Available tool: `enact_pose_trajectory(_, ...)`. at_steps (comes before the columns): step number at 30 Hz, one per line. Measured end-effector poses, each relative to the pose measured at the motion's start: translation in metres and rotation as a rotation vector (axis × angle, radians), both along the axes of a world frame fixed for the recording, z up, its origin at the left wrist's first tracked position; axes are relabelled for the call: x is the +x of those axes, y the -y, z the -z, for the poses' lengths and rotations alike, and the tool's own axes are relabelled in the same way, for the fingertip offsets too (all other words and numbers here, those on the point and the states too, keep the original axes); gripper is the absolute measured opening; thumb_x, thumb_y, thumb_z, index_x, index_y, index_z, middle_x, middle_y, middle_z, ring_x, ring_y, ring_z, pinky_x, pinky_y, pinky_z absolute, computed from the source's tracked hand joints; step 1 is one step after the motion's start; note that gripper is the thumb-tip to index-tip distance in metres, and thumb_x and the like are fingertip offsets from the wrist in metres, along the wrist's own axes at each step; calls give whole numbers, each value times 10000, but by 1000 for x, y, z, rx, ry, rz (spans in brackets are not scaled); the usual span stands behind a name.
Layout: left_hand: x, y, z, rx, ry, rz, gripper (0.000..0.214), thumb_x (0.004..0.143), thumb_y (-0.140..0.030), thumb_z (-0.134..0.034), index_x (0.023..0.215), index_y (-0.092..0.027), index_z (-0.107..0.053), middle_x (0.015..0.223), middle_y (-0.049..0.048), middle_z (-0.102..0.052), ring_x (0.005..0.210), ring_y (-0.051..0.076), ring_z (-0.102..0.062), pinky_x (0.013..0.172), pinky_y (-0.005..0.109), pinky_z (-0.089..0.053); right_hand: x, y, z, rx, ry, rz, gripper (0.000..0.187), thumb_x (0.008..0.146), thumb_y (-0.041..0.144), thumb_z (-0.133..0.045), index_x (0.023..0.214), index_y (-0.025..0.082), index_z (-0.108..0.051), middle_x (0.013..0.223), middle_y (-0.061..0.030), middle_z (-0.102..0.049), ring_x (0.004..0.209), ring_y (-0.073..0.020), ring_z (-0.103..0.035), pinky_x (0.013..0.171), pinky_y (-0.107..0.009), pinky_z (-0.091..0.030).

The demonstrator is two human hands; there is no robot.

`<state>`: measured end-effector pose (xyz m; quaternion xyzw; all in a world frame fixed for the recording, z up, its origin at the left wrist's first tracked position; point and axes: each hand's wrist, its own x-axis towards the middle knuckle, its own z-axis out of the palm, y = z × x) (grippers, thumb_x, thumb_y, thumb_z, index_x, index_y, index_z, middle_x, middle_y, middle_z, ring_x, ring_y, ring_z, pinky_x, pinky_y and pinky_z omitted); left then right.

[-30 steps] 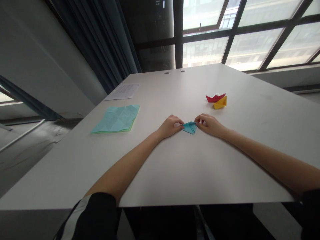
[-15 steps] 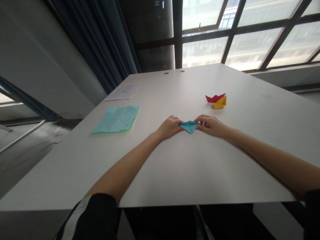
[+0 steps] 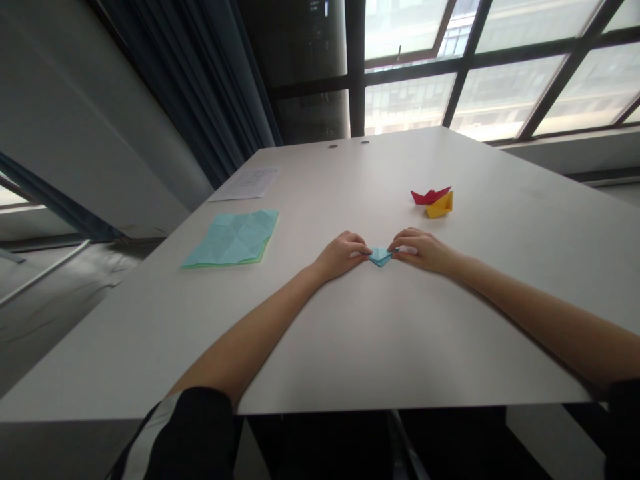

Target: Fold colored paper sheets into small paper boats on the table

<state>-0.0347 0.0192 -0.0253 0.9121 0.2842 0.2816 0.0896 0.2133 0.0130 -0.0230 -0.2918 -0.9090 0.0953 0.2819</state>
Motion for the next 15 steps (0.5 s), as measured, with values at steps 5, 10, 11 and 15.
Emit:
enact_pose_trajectory(5, 2, 4, -4, 37, -85, 37, 180, 838, -239, -508, 873, -202, -681, 888, 54, -654, 842, 142, -563, 784, 271, -453, -2, 0, 0, 32, 23, -19, 189, 832, 310, -508, 888, 209, -658, 843, -78, -622, 810, -185, -556, 756, -328, -464)
enact_pose_trajectory(10, 11, 16, -13, 82, -207, -67, 198, 832, -285, -498, 840, -195, -675, 843, 50, -648, 828, 164, -568, 776, 296, -448, -9, 5, -2, 25, 26, 47, 202, 839, 313, -489, 794, 194, -647, 778, -74, -622, 761, -188, -551, 724, -329, -456)
enact_pose_trajectory(11, 14, 19, -14, 83, -222, -116, 223, 834, -323, -493, 831, -190, -671, 838, 54, -644, 824, 171, -566, 769, 303, -448, -10, 6, -2, 21, 24, 72, 196, 836, 312, -492, 794, 193, -642, 773, -74, -618, 753, -189, -549, 718, -329, -454)
enact_pose_trajectory(15, 25, 28, -15, 119, -289, -272, 305, 829, -420, -479, 930, -184, -644, 889, 77, -618, 850, 202, -552, 718, 315, -442, -14, 8, -1, -3, 35, 132, 206, 827, 316, -504, 920, 198, -644, 811, -74, -606, 764, -189, -549, 743, -334, -453)
